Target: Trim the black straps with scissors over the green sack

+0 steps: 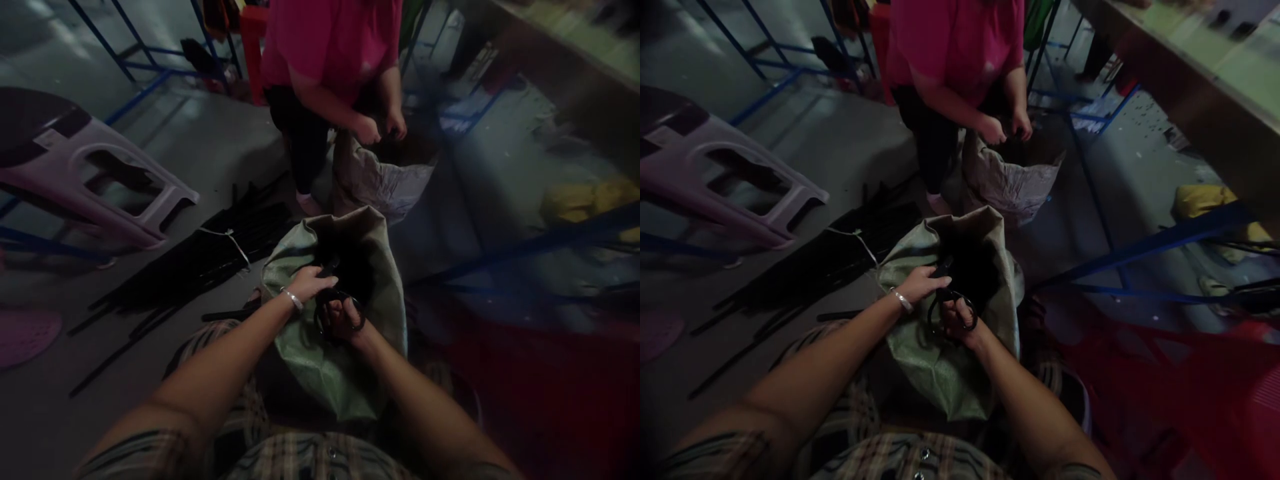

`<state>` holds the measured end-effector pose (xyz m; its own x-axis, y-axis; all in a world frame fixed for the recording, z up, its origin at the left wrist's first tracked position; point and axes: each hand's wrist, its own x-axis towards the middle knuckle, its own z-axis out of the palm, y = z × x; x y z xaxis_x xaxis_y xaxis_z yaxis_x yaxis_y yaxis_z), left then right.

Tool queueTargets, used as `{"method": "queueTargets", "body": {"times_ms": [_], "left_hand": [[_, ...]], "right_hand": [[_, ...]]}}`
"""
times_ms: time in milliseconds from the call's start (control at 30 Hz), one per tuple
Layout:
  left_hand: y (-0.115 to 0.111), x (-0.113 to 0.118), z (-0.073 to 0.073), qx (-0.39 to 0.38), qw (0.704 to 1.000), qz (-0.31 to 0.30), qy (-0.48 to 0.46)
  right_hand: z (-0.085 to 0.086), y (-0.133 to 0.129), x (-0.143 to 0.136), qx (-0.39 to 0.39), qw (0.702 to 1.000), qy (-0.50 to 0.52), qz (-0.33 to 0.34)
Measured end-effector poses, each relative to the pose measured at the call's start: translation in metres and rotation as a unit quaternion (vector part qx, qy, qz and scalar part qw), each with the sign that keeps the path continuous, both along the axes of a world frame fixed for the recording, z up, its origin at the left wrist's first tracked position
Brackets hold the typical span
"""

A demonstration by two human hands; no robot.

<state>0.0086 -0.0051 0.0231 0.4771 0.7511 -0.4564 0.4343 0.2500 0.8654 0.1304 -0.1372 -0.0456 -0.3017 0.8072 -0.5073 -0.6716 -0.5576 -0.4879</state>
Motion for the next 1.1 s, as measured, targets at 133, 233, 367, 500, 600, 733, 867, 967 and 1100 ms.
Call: {"method": "queueTargets", "body": {"times_ms": [133, 233, 367, 500, 600, 733, 867, 967, 1100], "left_hand": [[-0.004, -0.002, 0.005, -0.003, 0.999, 0.038, -0.018], [-0.005, -0.002, 0.009, -0.007, 0.998, 0.057, -0.027], [0.005, -0.006, 0.013, 0.013, 0.993, 0.109, -0.045], [0.017, -0.011, 0.015, 0.065, 0.985, 0.160, -0.026], [0.016, -0.010, 0.012, 0.088, 0.984, 0.153, 0.002], [0.011, -0.006, 0.006, 0.098, 0.982, 0.155, 0.041], [0.009, -0.005, -0.003, 0.130, 0.979, 0.146, 0.062], [0.005, -0.002, -0.012, 0.135, 0.980, 0.129, 0.075], [-0.003, 0.006, -0.019, 0.139, 0.980, 0.122, 0.072]], "right_hand": [[-0.003, -0.001, 0.002, -0.032, 0.998, 0.049, -0.016], [0.000, 0.001, 0.006, -0.028, 0.998, 0.056, -0.029], [0.003, 0.006, 0.011, -0.069, 0.997, 0.026, -0.038], [0.010, 0.003, 0.004, -0.009, 0.947, -0.292, -0.132], [0.019, 0.000, -0.001, 0.091, 0.803, -0.562, -0.175], [0.029, 0.001, 0.005, 0.137, 0.669, -0.706, -0.185], [0.036, 0.001, 0.008, 0.238, 0.616, -0.738, -0.142], [0.038, -0.003, 0.001, 0.294, 0.592, -0.749, -0.050], [0.042, -0.003, -0.005, 0.236, 0.566, -0.789, -0.022]]}}
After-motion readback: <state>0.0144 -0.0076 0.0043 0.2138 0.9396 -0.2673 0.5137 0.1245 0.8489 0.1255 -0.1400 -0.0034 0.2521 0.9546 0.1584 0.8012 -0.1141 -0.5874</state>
